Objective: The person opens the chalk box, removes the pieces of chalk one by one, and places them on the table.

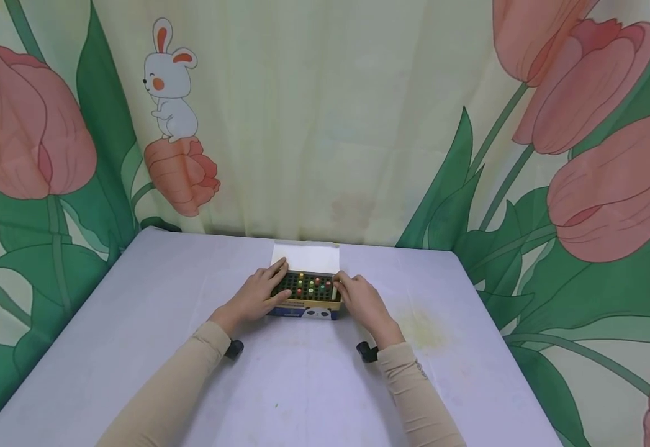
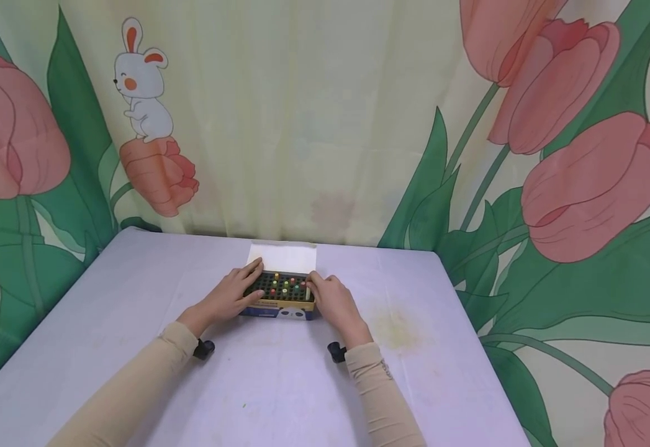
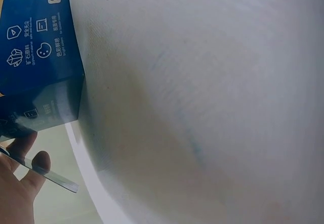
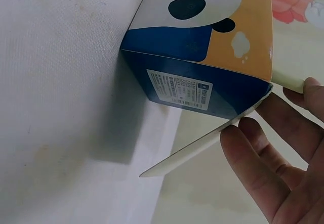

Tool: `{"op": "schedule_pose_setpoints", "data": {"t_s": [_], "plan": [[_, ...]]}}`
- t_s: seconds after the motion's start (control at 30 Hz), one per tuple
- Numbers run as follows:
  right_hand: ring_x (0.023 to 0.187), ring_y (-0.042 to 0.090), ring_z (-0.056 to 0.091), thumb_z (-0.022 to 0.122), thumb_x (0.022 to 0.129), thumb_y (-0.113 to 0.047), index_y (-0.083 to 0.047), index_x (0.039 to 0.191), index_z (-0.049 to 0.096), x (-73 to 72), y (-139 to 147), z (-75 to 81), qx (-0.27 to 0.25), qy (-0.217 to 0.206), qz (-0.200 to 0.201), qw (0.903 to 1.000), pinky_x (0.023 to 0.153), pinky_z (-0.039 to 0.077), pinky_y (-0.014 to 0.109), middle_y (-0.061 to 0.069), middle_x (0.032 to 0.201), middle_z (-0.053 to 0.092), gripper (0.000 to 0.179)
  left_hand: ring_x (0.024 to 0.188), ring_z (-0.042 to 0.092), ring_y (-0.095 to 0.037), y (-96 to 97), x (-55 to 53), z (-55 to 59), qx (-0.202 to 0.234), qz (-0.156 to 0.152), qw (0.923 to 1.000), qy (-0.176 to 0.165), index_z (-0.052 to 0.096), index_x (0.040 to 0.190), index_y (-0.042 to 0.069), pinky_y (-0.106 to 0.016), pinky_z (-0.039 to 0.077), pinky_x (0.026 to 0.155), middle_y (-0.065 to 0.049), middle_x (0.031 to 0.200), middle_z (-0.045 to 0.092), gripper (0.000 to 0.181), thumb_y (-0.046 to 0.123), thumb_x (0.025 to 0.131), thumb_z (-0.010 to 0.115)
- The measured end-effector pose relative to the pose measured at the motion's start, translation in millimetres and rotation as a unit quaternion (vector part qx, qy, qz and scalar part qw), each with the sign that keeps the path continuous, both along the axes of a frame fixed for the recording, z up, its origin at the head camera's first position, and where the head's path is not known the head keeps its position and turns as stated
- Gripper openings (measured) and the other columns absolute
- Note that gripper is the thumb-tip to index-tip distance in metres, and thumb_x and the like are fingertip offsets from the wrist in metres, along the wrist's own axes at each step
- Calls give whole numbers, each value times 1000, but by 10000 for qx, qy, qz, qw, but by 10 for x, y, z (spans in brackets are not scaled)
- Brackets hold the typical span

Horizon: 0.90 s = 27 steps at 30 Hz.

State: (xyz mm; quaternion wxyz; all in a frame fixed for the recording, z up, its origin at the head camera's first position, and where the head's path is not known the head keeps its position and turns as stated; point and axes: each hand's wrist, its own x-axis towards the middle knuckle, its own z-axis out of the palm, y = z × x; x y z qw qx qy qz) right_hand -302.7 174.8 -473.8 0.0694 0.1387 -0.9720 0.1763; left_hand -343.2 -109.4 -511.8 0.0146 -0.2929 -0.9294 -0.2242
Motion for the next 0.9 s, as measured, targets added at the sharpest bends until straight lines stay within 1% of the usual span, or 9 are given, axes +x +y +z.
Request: {"op": "schedule_pose_setpoints", "data": {"t_s": [0.13, 0.4, 0.57, 0.73, 0.9], "plan": [[79, 18, 59, 47, 112, -31, -21, 123, 62, -6, 5, -6, -84, -75, 22, 9999, 64, 50, 35, 3, 88, 64, 21, 146, 37, -44, -7, 12, -13, 78, -1, 10000, -37, 22, 166, 10, -65, 31, 117, -6, 175, 12, 77, 55, 108, 45], [73, 17, 56, 44, 113, -30, -18, 126, 59, -19, 1, -30, -334, -107, 87, 9993, 63, 48, 35, 2, 84, 62, 24, 145, 38, -44, -27, 44, -45, 103, 29, 9999, 20, 22, 165, 9, -65, 32, 116, -7, 175, 13, 77, 54, 108, 46], [70, 16, 54, 40, 114, -31, -17, 127, 55, -14, 3, -45, -450, -191, 25, 9988, 62, 46, 34, 1, 81, 60, 25, 145, 38, -45, -32, 59, -59, 139, 17, 9999, 20, 23, 165, 9, -67, 31, 116, -7, 175, 13, 77, 54, 108, 47], [67, 17, 53, 38, 114, -30, -15, 127, 55, -22, 9, -14, -676, -202, -28, 9975, 62, 45, 34, 1, 78, 58, 26, 146, 37, -44, -19, 50, -45, 184, 25, 9998, 11, 21, 166, 10, -67, 30, 116, -6, 175, 11, 77, 55, 108, 46], [68, 18, 54, 36, 115, -27, -12, 126, 53, -37, 19, 3, -955, -191, -81, 9952, 63, 46, 35, 6, 82, 61, 26, 146, 36, -44, -7, 36, -1, 292, 3, 9996, -47, 22, 166, 11, -66, 29, 117, -6, 175, 12, 77, 54, 107, 48]]}}
